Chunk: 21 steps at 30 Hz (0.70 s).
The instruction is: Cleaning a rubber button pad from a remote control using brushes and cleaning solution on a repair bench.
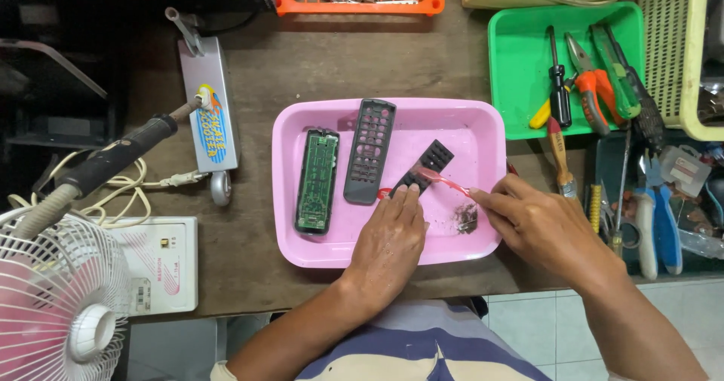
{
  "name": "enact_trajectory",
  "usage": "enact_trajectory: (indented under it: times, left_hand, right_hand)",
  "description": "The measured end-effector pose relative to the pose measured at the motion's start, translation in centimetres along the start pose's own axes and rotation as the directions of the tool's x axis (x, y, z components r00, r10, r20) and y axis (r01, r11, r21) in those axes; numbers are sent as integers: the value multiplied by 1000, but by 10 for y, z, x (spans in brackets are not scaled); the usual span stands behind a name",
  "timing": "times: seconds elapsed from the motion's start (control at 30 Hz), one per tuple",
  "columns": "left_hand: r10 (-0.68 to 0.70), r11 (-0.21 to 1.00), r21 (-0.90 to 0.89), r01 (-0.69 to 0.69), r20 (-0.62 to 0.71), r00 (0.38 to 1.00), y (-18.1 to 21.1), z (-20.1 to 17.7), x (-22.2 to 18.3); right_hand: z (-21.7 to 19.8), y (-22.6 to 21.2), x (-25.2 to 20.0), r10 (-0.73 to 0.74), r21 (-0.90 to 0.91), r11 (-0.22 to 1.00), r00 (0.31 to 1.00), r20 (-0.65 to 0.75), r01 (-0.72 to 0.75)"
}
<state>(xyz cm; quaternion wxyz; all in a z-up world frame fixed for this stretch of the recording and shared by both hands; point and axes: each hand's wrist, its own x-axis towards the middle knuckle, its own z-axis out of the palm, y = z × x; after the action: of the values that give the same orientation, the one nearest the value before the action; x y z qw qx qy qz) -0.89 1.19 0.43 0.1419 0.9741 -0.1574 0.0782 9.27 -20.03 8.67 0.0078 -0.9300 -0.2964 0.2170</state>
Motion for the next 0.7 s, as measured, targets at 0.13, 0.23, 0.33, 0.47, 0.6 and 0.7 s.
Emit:
enact_trajectory:
  times: [0.13,0.23,0.33,0.47,0.6,0.7]
  left_hand:
    - [28,999,22,-28,-4,1000,-1,-3,2]
    - [-30,994,-106,24,-54,998,1,8,0]
    - [-7,999,-51,4,-74,997,3,-11,2]
    - [90,959,-253,-128,-157,983,11,-76,-6]
    - [237,783,-619,-56,214,948,7,-90,-72]
    - [249,827,-517,220,688,682,-12,-96,-118]
  right_hand:
    - [-13,7,-27,53,-20,998,996,77,-52]
    - [-13,14,-44,78,44,996,990,-118,-73]
    - [-13,7,-55,129,397,918,951,-281,-7]
    - [15,8,-67,329,637,770,875,-355,-31]
    - [42,3,-69,475,902,409,810,-343,141]
    - [65,5,-70,452,917,258,802,-392,303]
